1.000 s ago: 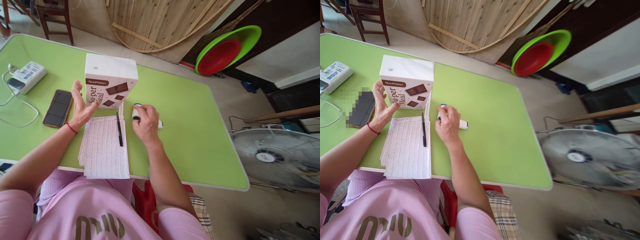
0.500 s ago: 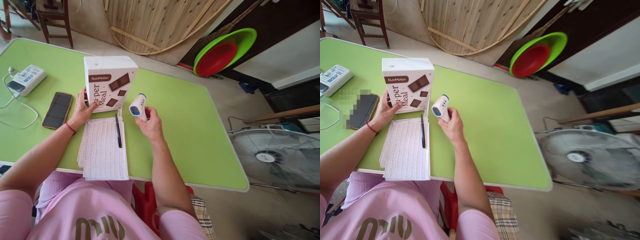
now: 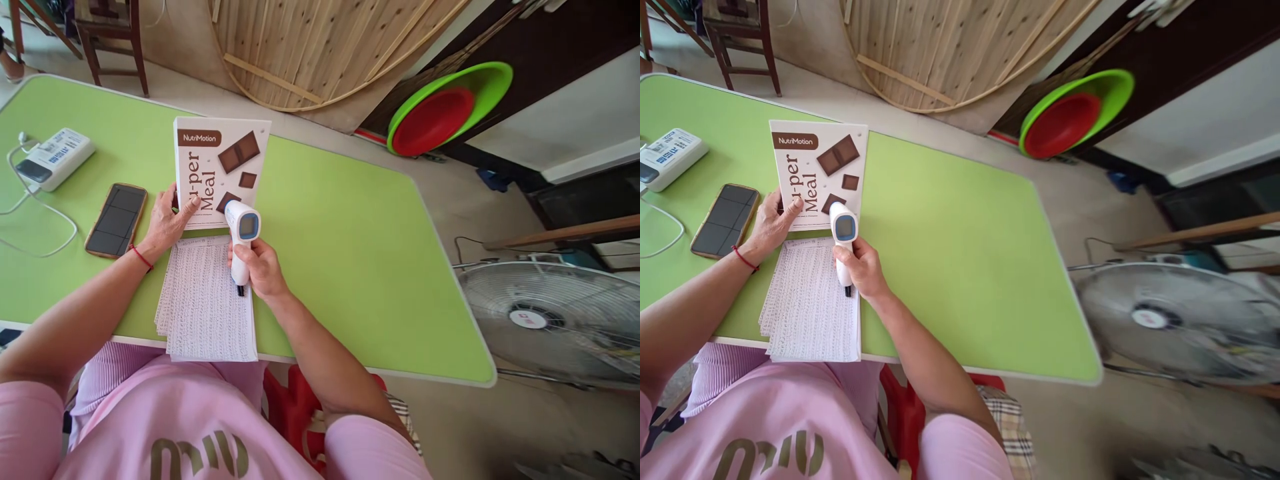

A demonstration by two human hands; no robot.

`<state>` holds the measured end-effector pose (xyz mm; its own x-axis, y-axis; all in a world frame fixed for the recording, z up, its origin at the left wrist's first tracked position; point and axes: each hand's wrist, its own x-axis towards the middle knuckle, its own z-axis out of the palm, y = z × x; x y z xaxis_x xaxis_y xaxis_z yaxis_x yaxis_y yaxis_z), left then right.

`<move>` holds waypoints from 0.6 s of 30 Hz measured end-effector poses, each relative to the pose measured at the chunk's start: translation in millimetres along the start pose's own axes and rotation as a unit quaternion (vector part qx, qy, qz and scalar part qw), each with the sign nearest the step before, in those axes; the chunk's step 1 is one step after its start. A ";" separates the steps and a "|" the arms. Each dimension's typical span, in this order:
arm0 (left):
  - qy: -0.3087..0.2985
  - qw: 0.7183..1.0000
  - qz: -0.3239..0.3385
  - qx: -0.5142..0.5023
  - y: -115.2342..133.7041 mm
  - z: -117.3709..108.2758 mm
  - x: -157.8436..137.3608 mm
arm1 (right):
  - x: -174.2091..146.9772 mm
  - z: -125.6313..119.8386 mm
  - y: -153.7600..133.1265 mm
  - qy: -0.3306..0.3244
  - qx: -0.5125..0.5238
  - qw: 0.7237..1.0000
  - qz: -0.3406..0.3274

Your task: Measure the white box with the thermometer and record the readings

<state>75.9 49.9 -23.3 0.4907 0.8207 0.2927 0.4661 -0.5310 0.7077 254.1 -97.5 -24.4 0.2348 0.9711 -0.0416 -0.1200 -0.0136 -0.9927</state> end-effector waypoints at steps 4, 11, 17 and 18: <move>0.027 0.999 -0.035 -0.004 4.9 -2.0 -0.3 | 2.0 1.4 1.8 -0.015 0.030 0.999 0.014; 0.066 0.996 -0.031 -0.051 0.8 4.2 1.8 | -0.6 4.7 -3.9 -0.006 0.067 0.996 0.050; 0.099 0.991 -0.014 -0.093 -4.1 8.6 2.4 | -1.0 4.3 -5.5 -0.008 0.069 0.996 0.056; 0.101 0.990 -0.012 -0.098 -4.3 8.8 2.3 | -0.8 4.0 -5.2 -0.007 0.065 0.996 0.058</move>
<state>81.5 52.2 -31.4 0.3140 0.8688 0.3828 0.3141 -0.4756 0.8217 250.7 -97.3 -18.7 0.1983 0.9683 -0.1518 -0.2702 -0.0949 -0.9581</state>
